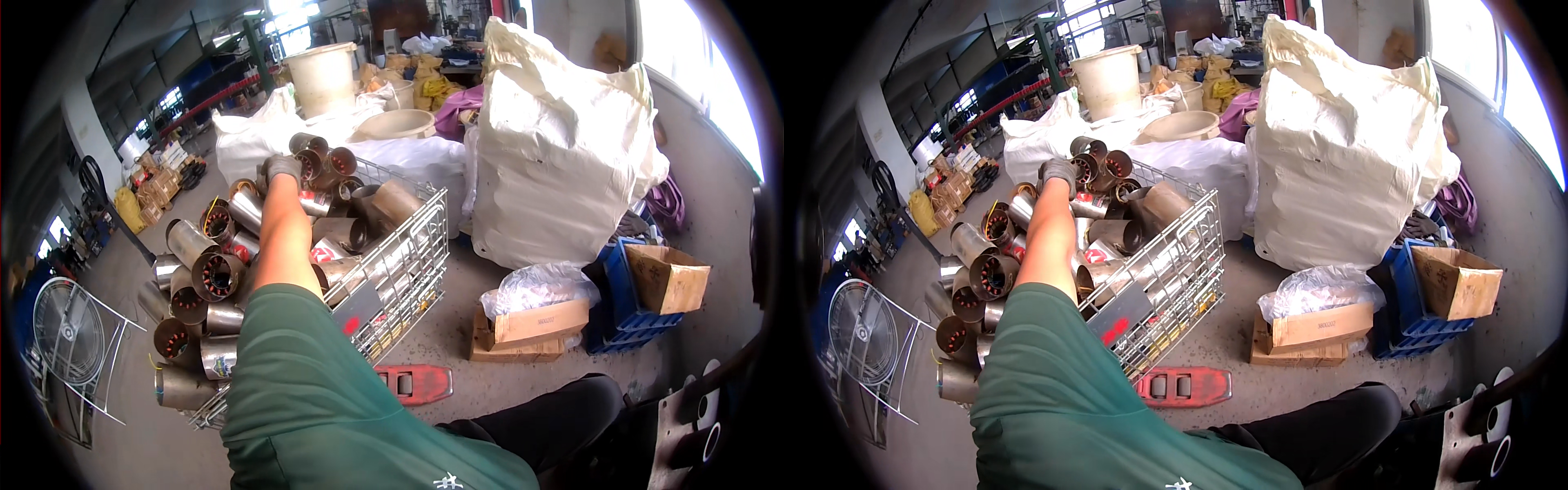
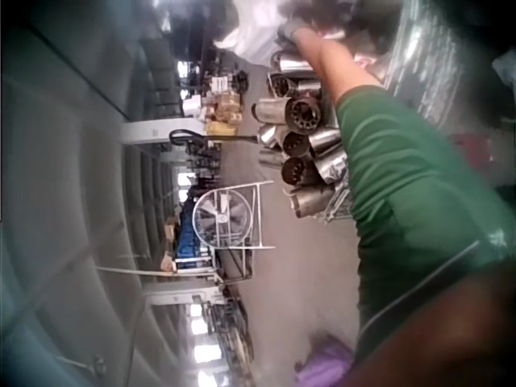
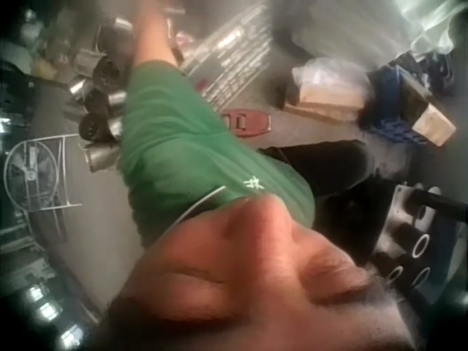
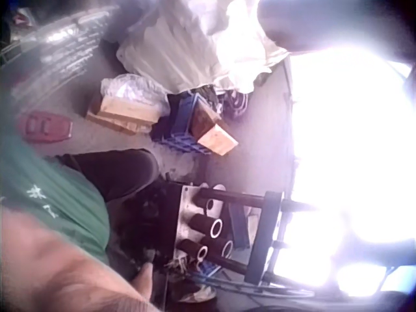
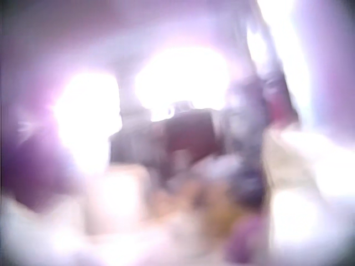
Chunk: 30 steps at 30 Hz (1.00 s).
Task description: The person disassembles motor components by pressing stators out of metal cylindrical casings with a hydraulic press machine. They pull the separated stators and casings apart by hand, sort them onto the floor, and fetch more casings from a wire basket.
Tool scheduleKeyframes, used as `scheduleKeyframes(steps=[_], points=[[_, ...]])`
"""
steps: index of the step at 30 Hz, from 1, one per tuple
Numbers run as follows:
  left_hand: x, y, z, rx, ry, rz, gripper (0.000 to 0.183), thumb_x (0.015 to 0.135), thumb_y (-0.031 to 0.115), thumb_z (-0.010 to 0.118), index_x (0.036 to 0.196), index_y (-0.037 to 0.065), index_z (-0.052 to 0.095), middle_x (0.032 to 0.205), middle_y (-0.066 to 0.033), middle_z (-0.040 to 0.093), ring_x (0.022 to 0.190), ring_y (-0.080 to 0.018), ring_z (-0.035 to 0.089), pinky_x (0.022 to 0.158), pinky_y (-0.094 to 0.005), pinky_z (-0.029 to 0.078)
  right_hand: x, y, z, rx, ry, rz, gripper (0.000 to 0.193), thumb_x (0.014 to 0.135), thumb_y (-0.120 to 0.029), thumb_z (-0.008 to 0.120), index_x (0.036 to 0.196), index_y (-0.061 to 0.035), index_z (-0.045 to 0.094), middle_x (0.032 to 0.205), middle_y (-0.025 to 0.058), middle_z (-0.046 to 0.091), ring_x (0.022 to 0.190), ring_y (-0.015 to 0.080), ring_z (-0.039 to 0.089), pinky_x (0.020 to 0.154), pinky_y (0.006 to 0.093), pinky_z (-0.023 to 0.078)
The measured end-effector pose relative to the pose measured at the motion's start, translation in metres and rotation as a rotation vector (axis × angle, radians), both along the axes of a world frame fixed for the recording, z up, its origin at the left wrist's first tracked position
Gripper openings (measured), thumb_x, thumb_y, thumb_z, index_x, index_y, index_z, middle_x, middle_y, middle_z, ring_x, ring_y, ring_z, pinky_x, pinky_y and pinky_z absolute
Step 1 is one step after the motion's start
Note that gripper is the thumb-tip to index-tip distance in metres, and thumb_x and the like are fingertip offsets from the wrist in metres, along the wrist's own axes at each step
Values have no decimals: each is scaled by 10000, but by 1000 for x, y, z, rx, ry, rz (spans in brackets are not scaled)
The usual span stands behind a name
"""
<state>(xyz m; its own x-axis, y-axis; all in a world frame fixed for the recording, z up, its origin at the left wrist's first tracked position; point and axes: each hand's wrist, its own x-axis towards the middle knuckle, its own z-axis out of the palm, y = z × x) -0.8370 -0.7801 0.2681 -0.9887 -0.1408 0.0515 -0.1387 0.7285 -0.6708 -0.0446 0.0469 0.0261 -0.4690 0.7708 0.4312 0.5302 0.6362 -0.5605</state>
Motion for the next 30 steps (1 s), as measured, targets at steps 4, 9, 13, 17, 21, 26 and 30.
scheduleKeyframes(steps=[4,9,13,17,21,26,30], points=[[32,23,38,175,-28,-58,679,868,483,740,1421,96,660,1451,-83,670,1280,-261,679,1048,-431,568,78,-25,-43,-103,-98,-26,432,917,-117,708,1346,-103,669,1375,228,617,1232,341,627,1046,453,522],[74,59,61,526,29,-195,531,901,339,613,1407,192,677,1489,-123,627,1344,-284,617,1119,-371,488,215,-70,-130,-281,-350,-41,446,924,-121,704,1368,-104,664,1405,236,611,1257,350,626,1066,458,520],[139,105,81,756,44,-154,566,876,351,705,1413,176,679,1469,-93,642,1309,-251,631,1104,-345,497,311,-110,-190,-378,-545,39,458,930,-124,701,1385,-104,661,1430,243,606,1278,357,624,1082,462,519],[112,119,60,804,36,74,658,816,454,827,1403,185,699,1437,-31,667,1259,-192,648,1072,-340,497,355,-112,-220,-257,-725,394,563,942,-118,684,1496,-152,590,1526,260,537,1317,384,604,1114,486,507],[91,141,53,685,-78,-38,667,836,525,759,1407,186,693,1429,-85,667,1287,-208,631,1112,-359,433,364,-133,-234,-186,-551,411,442,1013,-175,609,1440,-60,607,1408,242,608,1228,388,612,1053,466,517],[96,162,84,685,-84,-242,645,806,423,772,1399,181,697,1439,-128,660,1305,-238,628,1100,-393,487,314,-157,-172,-326,-421,353,401,1088,-237,524,1421,-34,615,1348,183,657,1185,356,608,1037,432,514],[86,206,122,616,-3,-388,678,819,441,757,1413,121,683,1404,-107,696,1226,-227,687,1063,-379,523,265,-200,-83,-521,-287,166,440,970,-198,686,1340,34,631,1304,239,678,1144,347,670,997,429,544]])
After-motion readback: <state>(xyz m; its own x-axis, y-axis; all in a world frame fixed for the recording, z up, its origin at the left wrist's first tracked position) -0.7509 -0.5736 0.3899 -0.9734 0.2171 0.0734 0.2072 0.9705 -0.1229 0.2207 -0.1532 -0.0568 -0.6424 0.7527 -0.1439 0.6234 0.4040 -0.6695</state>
